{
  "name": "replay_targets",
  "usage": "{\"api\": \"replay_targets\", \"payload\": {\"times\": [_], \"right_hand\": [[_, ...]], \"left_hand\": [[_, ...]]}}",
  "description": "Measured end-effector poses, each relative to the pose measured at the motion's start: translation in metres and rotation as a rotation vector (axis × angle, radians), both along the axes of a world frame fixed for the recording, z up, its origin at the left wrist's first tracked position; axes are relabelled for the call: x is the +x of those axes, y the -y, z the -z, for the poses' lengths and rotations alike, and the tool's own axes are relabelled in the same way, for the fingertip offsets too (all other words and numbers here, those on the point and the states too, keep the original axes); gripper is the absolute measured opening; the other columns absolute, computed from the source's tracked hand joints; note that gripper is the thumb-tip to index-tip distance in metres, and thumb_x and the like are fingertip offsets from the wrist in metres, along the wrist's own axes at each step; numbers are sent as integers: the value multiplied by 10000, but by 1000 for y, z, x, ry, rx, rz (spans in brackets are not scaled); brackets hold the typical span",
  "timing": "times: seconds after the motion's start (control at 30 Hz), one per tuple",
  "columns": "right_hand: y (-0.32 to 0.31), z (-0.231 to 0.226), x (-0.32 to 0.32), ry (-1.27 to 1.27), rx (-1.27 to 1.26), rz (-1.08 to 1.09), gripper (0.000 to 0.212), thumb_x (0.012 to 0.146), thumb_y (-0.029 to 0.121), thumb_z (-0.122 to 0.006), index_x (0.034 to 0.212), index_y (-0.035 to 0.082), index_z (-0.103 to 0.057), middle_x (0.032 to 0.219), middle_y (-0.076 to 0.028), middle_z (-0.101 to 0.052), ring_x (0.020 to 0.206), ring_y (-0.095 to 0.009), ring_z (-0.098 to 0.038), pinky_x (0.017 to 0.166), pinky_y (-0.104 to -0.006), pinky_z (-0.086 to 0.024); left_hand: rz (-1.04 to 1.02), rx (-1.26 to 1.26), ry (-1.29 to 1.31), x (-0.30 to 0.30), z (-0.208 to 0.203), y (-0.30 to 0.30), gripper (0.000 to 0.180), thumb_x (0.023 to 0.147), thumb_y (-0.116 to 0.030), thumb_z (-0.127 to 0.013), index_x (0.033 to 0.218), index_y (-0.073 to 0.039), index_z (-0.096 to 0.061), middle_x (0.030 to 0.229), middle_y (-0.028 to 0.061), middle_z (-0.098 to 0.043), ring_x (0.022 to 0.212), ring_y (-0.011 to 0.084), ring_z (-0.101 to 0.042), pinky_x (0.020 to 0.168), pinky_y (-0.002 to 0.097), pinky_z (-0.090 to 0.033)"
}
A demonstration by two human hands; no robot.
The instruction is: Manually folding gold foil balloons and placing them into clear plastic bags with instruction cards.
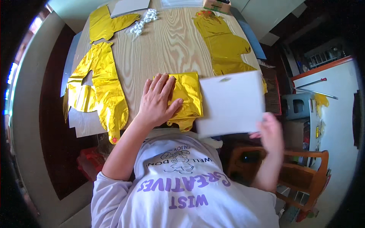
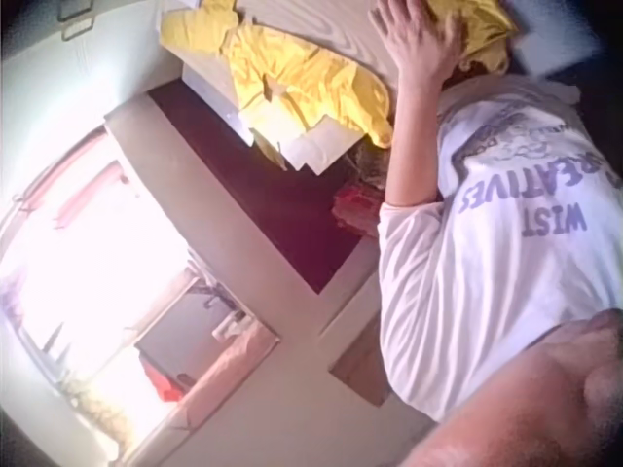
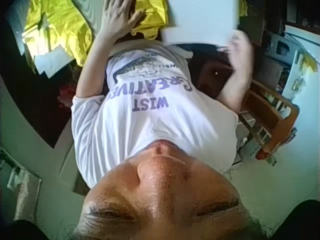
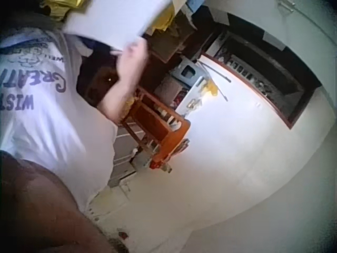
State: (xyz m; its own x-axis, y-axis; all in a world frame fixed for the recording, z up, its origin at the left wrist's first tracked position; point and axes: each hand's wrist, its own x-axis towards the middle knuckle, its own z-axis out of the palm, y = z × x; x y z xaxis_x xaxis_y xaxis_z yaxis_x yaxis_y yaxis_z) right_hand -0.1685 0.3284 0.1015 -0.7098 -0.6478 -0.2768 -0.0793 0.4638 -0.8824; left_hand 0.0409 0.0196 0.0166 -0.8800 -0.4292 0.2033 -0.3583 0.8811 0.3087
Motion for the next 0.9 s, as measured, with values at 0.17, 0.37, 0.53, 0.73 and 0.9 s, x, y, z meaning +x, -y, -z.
{"api": "replay_targets", "payload": {"times": [0.17,0.37,0.53,0.73,0.9], "right_hand": [[52,-27,-68,-321,-338,122,203,1053,150,-490,1163,-5,-564,1023,-114,-711,825,-148,-698,688,-256,-506],[197,60,-99,-590,67,-122,240,960,213,-636,979,-19,-695,848,-146,-720,775,-216,-687,682,-382,-534],[207,37,-52,-385,394,-757,276,854,264,-713,849,-12,-699,719,-191,-683,664,-276,-658,673,-411,-513],[197,17,-34,-976,338,-564,249,907,249,-664,834,16,-716,900,-215,-699,772,-367,-655,709,-448,-503],[223,38,7,-789,-75,-740,478,1006,257,-559,1392,-24,-530,1460,-191,-528,1373,-353,-474,1171,-439,-342]], "left_hand": [[14,-17,-25,-1,7,-1,744,980,-518,-505,1540,-50,-357,1569,207,-369,1487,394,-288,1219,524,-179],[-21,-64,-86,1,7,-3,760,977,-510,-515,1542,-32,-343,1567,219,-366,1485,417,-278,1218,541,-167],[-77,-122,-104,3,-2,-7,741,978,-495,-518,1534,-32,-358,1564,222,-367,1483,428,-276,1214,556,-166],[-102,199,-247,3,-13,16,651,1002,-426,-509,1493,-12,-401,1521,242,-417,1447,428,-335,1206,528,-219],[-303,253,-161,15,-2,44,594,1024,-339,-492,1508,-15,-373,1504,249,-436,1442,411,-351,1208,491,-235]]}}
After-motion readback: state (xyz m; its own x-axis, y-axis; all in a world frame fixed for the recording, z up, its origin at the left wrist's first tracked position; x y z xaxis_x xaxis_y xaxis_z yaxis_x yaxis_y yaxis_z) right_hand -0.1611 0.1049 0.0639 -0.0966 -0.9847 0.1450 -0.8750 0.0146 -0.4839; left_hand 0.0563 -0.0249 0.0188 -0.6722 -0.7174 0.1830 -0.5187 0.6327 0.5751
